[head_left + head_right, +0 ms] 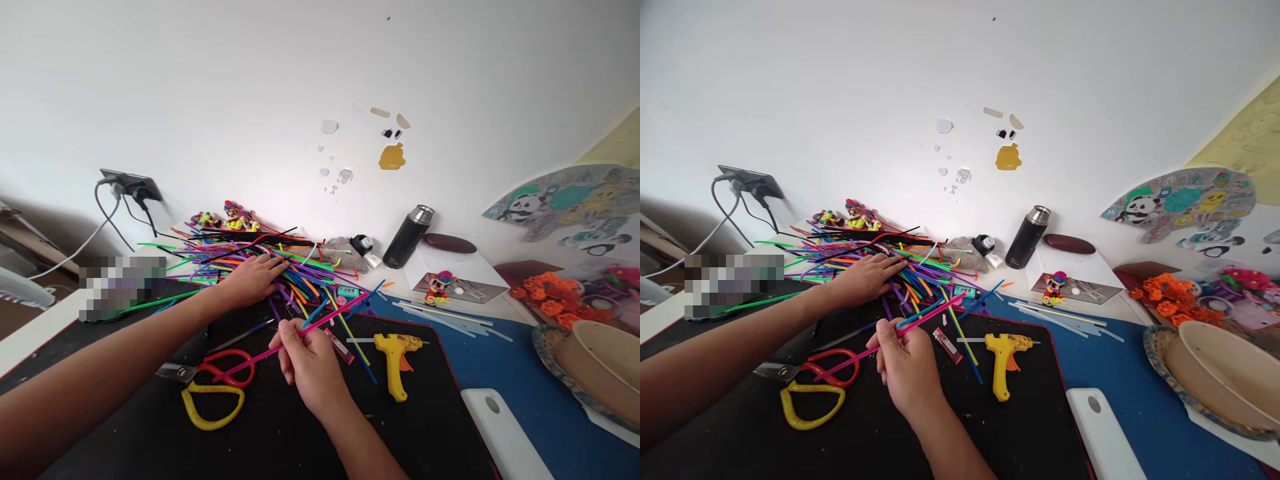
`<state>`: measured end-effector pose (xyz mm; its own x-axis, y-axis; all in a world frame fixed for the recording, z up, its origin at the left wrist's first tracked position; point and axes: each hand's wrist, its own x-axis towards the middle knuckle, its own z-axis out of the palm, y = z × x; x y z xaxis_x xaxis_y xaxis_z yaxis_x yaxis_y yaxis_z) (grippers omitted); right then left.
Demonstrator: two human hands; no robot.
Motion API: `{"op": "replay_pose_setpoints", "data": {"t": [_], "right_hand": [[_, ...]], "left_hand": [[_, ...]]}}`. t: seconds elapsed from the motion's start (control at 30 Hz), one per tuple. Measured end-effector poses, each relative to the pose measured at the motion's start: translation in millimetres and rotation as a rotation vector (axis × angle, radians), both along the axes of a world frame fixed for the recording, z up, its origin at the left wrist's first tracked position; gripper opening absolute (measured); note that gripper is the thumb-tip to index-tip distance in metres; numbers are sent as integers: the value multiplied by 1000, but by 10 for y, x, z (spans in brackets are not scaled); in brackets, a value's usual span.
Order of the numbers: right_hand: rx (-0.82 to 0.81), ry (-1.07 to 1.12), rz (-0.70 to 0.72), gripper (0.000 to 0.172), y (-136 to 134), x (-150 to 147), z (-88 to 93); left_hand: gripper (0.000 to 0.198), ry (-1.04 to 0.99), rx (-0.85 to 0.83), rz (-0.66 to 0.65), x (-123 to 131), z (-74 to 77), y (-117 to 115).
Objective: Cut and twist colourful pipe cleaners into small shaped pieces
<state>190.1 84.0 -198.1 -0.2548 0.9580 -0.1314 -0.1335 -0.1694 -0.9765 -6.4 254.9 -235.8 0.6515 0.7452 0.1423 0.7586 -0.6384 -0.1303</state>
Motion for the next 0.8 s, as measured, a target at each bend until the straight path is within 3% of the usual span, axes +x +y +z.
{"op": "replay_pose_setpoints", "data": {"t": [0.23, 0.33, 0.43, 0.57, 0.63, 0.8], "right_hand": [[-2, 0, -9, 66, 7, 14, 50], [-1, 14, -38, 64, 22, 33, 57], [6, 27, -51, 61, 18, 44, 65], [23, 48, -18, 57, -15, 32, 73], [8, 53, 13, 57, -35, 18, 73], [22, 9, 67, 54, -64, 8, 68]], "left_hand": [[45, -122, 21, 212, 391, 68, 315], [50, -121, -7, 199, 478, 101, 350], [57, -121, -1, 154, 415, 202, 262], [46, -211, 106, 99, 204, 432, 54], [38, -215, 22, 75, 116, 526, -62], [26, -104, -458, 19, 43, 587, -290]]}}
